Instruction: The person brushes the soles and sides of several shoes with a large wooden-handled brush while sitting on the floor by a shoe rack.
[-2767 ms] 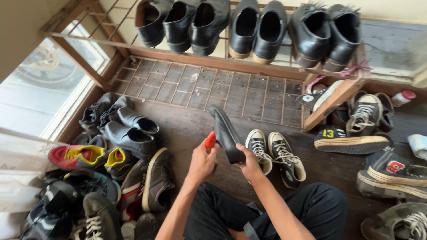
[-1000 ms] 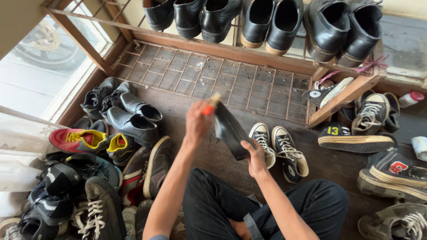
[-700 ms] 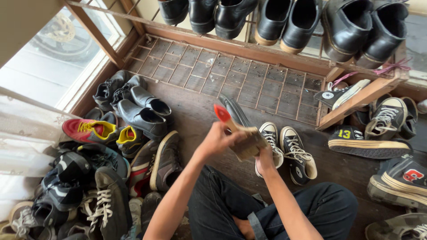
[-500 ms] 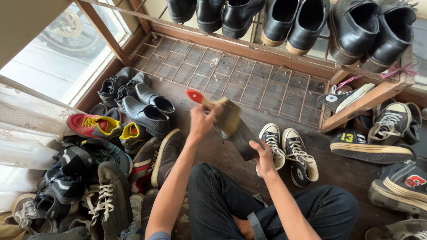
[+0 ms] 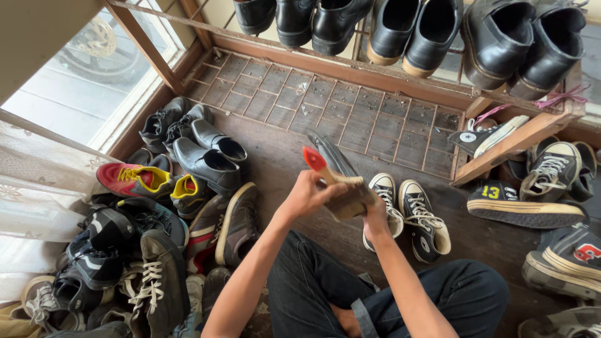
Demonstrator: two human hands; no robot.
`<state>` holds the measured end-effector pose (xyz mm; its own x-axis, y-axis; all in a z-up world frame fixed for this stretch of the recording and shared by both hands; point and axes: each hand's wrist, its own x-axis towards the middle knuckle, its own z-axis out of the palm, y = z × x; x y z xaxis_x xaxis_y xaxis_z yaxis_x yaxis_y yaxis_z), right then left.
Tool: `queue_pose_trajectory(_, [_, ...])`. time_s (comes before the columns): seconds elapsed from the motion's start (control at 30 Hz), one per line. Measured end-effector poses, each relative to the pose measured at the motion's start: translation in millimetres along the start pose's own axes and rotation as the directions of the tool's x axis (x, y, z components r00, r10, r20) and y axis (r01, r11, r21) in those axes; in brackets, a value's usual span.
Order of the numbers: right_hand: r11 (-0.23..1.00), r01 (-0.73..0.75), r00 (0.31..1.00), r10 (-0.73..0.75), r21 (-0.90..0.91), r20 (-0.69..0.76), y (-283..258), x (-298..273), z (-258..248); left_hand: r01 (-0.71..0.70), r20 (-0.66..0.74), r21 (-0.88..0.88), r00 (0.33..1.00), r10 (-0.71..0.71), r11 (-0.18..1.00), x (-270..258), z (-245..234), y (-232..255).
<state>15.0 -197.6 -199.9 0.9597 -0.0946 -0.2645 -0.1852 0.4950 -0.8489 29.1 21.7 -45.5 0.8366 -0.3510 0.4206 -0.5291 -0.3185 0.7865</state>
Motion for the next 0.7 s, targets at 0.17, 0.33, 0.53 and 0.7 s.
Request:
queue_pose_trajectory(0.17, [1.000,-0.015,1.000,0.015,-0.005,0.003,-13,-19,5,0.280,-0.233,-0.259,0.911,-0.341,0.924,25,-4,-28])
queue_pose_trajectory(0.33, [0.693,0.442,0.891,-0.413,-0.569,0.189,-53,-59,30,0.158,-0.544,0.236,0.839,-0.004,0.959,41,-24,-34])
queue_pose_trajectory(0.53, [0.372,0.562,0.754,-0.599,-0.739,0.271,-72,-68,47,-0.086,-0.130,0.280,0.984,0.126,0.956,26,4,10])
queue_pose_trajectory(0.7, [0.558,0.483,0.854,-0.472,-0.675,0.221,-54,-43,32,0.094,0.282,-0.166,0.959,-0.044,0.982,12,19,28])
